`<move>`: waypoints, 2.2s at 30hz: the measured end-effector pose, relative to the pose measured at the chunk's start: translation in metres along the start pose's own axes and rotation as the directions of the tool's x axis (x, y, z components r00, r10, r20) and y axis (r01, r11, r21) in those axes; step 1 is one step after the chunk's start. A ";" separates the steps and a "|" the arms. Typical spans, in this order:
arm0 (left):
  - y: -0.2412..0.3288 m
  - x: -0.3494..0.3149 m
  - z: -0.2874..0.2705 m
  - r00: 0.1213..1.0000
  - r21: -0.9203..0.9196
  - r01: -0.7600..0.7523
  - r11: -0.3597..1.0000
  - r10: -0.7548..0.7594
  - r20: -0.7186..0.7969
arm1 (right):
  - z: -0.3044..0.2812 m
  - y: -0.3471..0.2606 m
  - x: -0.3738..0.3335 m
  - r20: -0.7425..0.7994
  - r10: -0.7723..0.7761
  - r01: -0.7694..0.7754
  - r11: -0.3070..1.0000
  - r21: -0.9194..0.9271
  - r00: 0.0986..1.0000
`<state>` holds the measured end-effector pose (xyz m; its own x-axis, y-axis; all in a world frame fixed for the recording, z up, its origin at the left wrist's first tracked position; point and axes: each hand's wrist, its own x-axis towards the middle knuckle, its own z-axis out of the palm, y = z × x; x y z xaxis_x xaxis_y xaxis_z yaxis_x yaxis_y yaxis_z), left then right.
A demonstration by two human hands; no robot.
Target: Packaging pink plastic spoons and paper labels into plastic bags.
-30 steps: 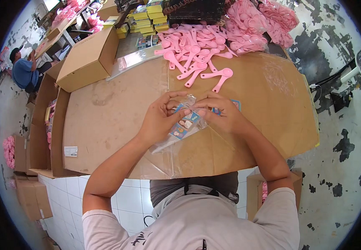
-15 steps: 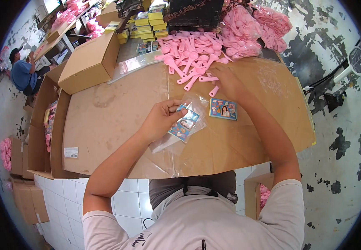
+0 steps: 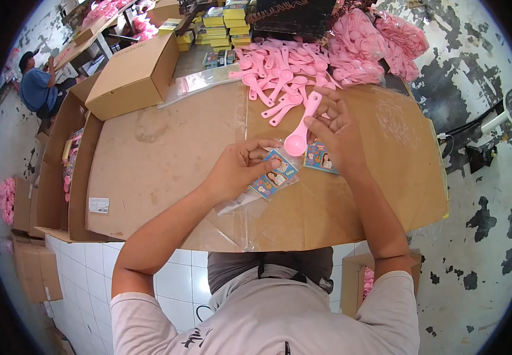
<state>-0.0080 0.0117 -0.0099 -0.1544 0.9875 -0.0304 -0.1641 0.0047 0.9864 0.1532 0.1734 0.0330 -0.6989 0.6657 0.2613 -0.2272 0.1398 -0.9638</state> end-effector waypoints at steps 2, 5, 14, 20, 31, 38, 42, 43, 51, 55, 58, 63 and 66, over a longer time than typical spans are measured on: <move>-0.004 0.002 -0.002 1.000 0.009 0.003 1.000 -0.003 0.007 | 0.000 0.004 -0.003 0.075 -0.017 0.023 0.997 -0.070 0.997; -0.012 0.003 -0.006 1.000 0.051 -0.004 0.999 0.004 0.008 | 0.002 0.013 -0.008 0.119 -0.004 0.009 0.999 -0.041 0.993; -0.001 0.003 -0.003 1.000 -0.101 0.013 0.995 -0.012 0.013 | -0.014 0.046 -0.012 0.281 -0.122 0.146 0.987 -0.065 0.952; 0.002 -0.001 -0.006 0.992 -0.083 0.081 0.993 -0.072 0.107 | -0.003 0.009 -0.015 0.401 -0.129 0.198 0.971 -0.135 0.907; 0.008 -0.005 0.007 0.992 0.020 -0.124 0.992 0.123 0.028 | -0.002 -0.068 -0.014 0.544 -0.415 0.678 0.551 -0.487 0.729; 0.029 -0.019 0.024 0.934 0.192 -0.358 0.914 0.348 0.083 | 0.009 -0.080 -0.031 0.380 -0.356 0.521 0.593 -0.614 0.853; 0.032 -0.017 0.024 0.939 0.266 -0.336 0.903 0.344 0.018 | 0.009 -0.080 -0.031 0.420 -0.342 0.541 0.575 -0.614 0.840; 0.032 -0.018 0.023 0.939 0.269 -0.336 0.903 0.344 0.016 | 0.011 -0.076 -0.031 0.399 -0.338 0.522 0.587 -0.618 0.853; 0.036 -0.024 0.021 0.964 0.311 -0.195 0.930 0.240 -0.112 | 0.020 -0.055 -0.029 0.445 -0.575 0.647 0.203 -0.735 0.686; 0.030 -0.025 0.020 0.933 0.458 -0.261 0.849 0.344 -0.105 | 0.033 -0.047 -0.030 0.589 -0.508 0.686 0.004 -0.728 0.628; 0.028 -0.024 0.021 0.926 0.574 -0.275 0.771 0.373 -0.058 | 0.030 -0.031 -0.028 0.626 -0.474 0.682 -0.071 -0.728 0.619; 0.033 -0.023 0.020 0.944 0.653 -0.263 0.710 0.328 0.024 | 0.021 -0.025 -0.014 0.536 -0.477 0.616 0.016 -0.787 0.697; 0.032 -0.024 0.016 0.974 0.534 -0.159 0.830 0.221 -0.053 | -0.009 -0.033 -0.010 0.244 -0.359 0.405 0.489 -0.772 0.901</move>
<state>0.0056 -0.0094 0.0255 -0.2380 0.9545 0.1798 0.4089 -0.0694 0.9099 0.1740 0.1686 0.0618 -0.7136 0.3702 0.5948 0.1297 0.9041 -0.4071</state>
